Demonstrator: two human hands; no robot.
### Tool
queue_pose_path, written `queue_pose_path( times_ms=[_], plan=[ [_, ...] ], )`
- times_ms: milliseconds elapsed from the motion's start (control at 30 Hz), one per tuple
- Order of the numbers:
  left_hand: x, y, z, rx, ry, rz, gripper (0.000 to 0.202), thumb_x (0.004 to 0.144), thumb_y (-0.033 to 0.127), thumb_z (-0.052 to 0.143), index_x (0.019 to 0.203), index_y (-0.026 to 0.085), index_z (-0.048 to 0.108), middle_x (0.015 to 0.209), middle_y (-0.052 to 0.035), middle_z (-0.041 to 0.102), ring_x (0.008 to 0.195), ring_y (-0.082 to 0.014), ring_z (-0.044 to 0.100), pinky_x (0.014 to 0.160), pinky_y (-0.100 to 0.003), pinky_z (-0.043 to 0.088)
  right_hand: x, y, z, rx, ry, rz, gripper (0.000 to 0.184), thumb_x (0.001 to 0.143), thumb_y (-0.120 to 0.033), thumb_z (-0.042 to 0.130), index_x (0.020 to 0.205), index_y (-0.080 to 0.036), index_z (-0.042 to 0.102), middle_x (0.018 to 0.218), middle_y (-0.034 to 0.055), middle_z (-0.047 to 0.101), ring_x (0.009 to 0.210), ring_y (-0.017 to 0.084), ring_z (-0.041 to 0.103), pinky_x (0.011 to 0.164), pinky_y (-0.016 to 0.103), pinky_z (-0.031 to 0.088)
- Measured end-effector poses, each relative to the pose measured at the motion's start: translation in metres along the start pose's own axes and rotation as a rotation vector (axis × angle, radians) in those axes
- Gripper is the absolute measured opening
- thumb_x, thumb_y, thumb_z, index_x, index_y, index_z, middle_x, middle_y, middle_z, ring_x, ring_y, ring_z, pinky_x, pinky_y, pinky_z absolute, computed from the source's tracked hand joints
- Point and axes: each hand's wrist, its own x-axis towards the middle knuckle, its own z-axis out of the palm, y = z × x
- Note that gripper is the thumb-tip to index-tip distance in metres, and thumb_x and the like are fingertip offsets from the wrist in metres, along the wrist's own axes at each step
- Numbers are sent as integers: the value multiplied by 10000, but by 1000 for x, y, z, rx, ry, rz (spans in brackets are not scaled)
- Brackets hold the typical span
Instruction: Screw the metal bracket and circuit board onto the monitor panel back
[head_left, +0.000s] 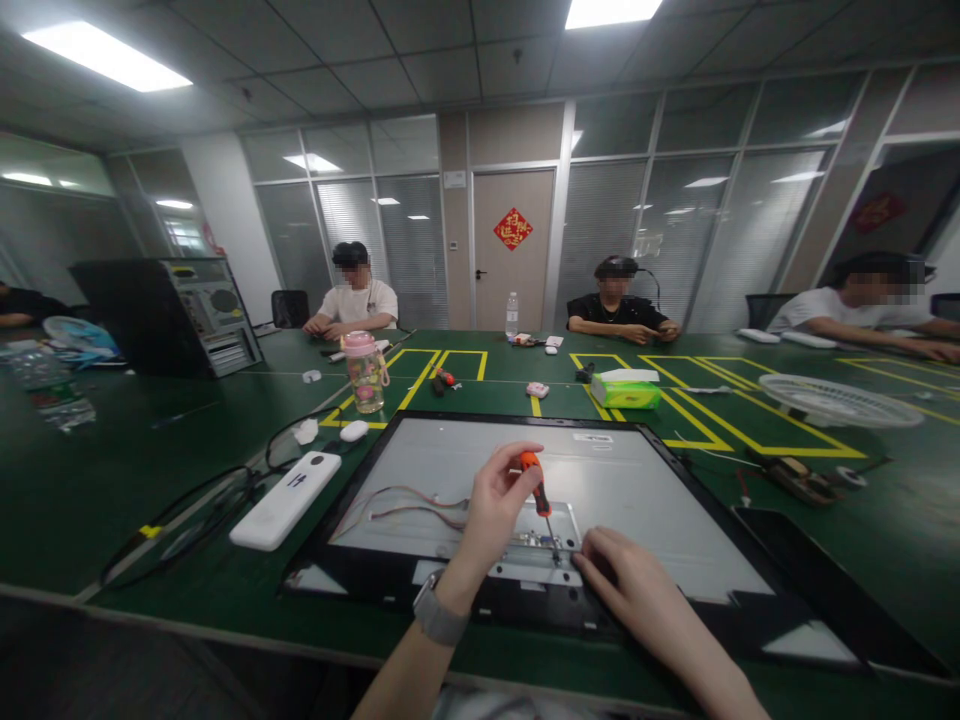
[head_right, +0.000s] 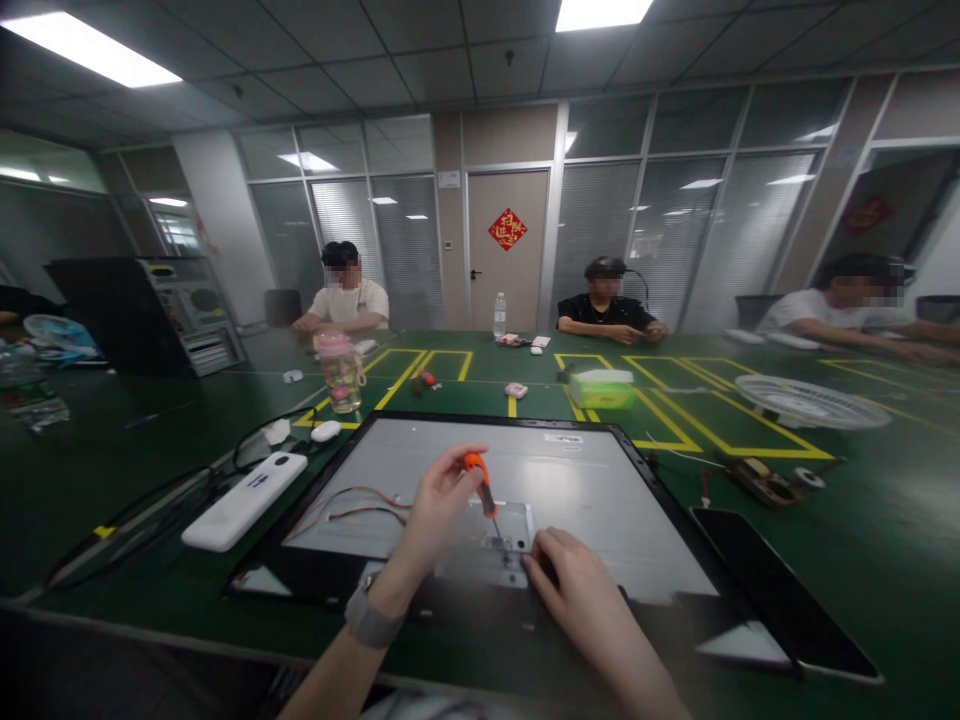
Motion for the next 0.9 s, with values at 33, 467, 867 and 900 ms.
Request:
queue_pose_path(
  times_ms=[33, 467, 867, 900],
  plan=[
    [0, 1, 0, -5, -10, 2, 322, 778, 419, 749, 987, 173, 741, 866, -41, 660, 777, -150, 613, 716, -254, 509, 0, 0, 0, -1, -6, 1, 223, 954, -316, 442, 758, -236, 513, 800, 53, 654, 754, 225, 636, 690, 317, 457],
    [-3, -1, -3, -34, -70, 5, 259, 775, 386, 765, 912, 167, 738, 858, -32, 631, 748, -129, 570, 691, -230, 471, 0, 3, 2, 4, 0, -5, 235, 963, -332, 441, 758, -239, 509, 803, 49, 657, 755, 221, 632, 687, 311, 449],
    [-2, -2, -2, -37, -115, 13, 297, 808, 429, 731, 960, 174, 748, 880, -45, 666, 744, -138, 605, 694, -249, 492, 1, 2, 0, -22, -43, 8, 237, 970, -334, 403, 773, -236, 489, 816, 59, 645, 781, 237, 633, 715, 330, 448],
    [-2, -2, -2, -12, -93, 31, 284, 803, 425, 734, 936, 175, 754, 886, -43, 662, 747, -135, 599, 699, -246, 489, 1, 2, 0, -25, -47, 7, 238, 972, -336, 401, 775, -235, 490, 819, 61, 645, 783, 238, 633, 713, 331, 448]
  ],
)
